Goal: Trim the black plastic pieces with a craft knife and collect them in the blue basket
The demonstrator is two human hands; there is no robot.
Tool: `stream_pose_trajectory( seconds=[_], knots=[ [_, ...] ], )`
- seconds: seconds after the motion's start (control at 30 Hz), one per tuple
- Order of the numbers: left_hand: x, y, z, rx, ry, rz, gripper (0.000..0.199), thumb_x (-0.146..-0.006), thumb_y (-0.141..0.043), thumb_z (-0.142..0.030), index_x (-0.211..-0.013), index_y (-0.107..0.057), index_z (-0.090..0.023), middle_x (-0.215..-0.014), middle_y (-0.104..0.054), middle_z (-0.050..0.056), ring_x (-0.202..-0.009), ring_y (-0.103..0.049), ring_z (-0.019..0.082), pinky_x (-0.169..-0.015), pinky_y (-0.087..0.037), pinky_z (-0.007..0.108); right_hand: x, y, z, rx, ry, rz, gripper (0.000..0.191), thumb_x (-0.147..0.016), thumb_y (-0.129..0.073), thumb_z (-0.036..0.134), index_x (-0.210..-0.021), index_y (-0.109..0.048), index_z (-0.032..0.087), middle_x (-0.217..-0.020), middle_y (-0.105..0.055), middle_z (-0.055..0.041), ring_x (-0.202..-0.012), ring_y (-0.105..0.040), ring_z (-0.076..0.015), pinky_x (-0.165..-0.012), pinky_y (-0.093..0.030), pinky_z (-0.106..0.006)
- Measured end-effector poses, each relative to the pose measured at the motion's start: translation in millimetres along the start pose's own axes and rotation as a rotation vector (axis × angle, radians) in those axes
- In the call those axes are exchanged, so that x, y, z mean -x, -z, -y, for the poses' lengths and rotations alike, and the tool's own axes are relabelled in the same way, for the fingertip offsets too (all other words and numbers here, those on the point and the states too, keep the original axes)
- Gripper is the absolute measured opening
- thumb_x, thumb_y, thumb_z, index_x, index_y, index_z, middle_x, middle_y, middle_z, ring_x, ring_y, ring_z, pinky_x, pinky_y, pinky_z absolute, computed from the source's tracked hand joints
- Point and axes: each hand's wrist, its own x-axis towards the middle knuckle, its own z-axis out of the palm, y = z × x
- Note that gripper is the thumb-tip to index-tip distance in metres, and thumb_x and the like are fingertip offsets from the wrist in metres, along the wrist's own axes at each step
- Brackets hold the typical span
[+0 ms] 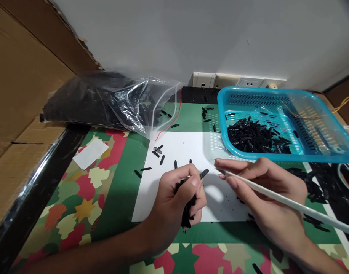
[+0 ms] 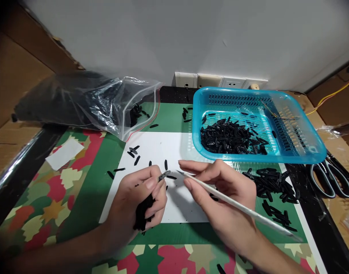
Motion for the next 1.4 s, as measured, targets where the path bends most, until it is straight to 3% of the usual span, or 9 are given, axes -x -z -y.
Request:
stream_pose_trajectory(
  seconds=[0.1, 0.33, 0.97, 1.4],
  knots=[
    [-1.0, 1.2, -1.2, 0.025, 0.057, 0.03, 0.043, -0.1, -0.065, -0.051, -0.075, -0.046, -0.022, -0.054, -0.045, -0.008, -0.038, -0.04, 0.005, -0.037, -0.029, 0.014, -2.2, 0.8, 2.6, -0.029, 0.0, 0.097, 0.019, -0.089, -0.084, 0.013, -0.08, -0.071, 0.023, -0.113, -0.087, -0.004, -0.107, -0.084, -0.0232, -0.087, -0.07, -0.027],
    [-0.5, -0.7, -3.9, 0.027, 0.113, 0.042, 0.042, -0.1, -0.062, -0.052, -0.077, -0.044, -0.022, -0.055, -0.047, -0.008, -0.038, -0.04, 0.005, -0.037, -0.029, 0.014, 4.1, 2.9, 1.4, 0.029, 0.085, 0.141, 0.021, -0.091, -0.083, 0.011, -0.083, -0.07, 0.025, -0.105, -0.087, 0.0008, -0.1, -0.084, -0.0195, -0.082, -0.067, -0.026],
    [-1.4, -1.8, -2.1, -0.083, 0.01, 0.003, 0.038, -0.107, -0.057, -0.05, -0.082, -0.046, -0.023, -0.058, -0.05, -0.008, -0.042, -0.042, 0.006, -0.041, -0.033, 0.015, 3.5, 6.6, 0.2, 0.092, 0.118, 0.153, 0.02, -0.092, -0.082, 0.013, -0.083, -0.069, 0.026, -0.103, -0.087, -0.0023, -0.099, -0.085, -0.0269, -0.078, -0.07, -0.033],
    [3.1, 5.5, 5.2, -0.4, -0.253, 0.02, 0.037, -0.111, -0.051, -0.043, -0.081, -0.05, -0.022, -0.067, -0.047, -0.005, -0.057, -0.045, 0.009, -0.055, -0.037, 0.025, 8.1, 11.3, -5.2, 0.166, 0.246, 0.28, 0.019, -0.096, -0.075, 0.01, -0.098, -0.07, 0.028, -0.12, -0.085, -0.0019, -0.1, -0.085, -0.0246, -0.08, -0.072, -0.03]
  ],
)
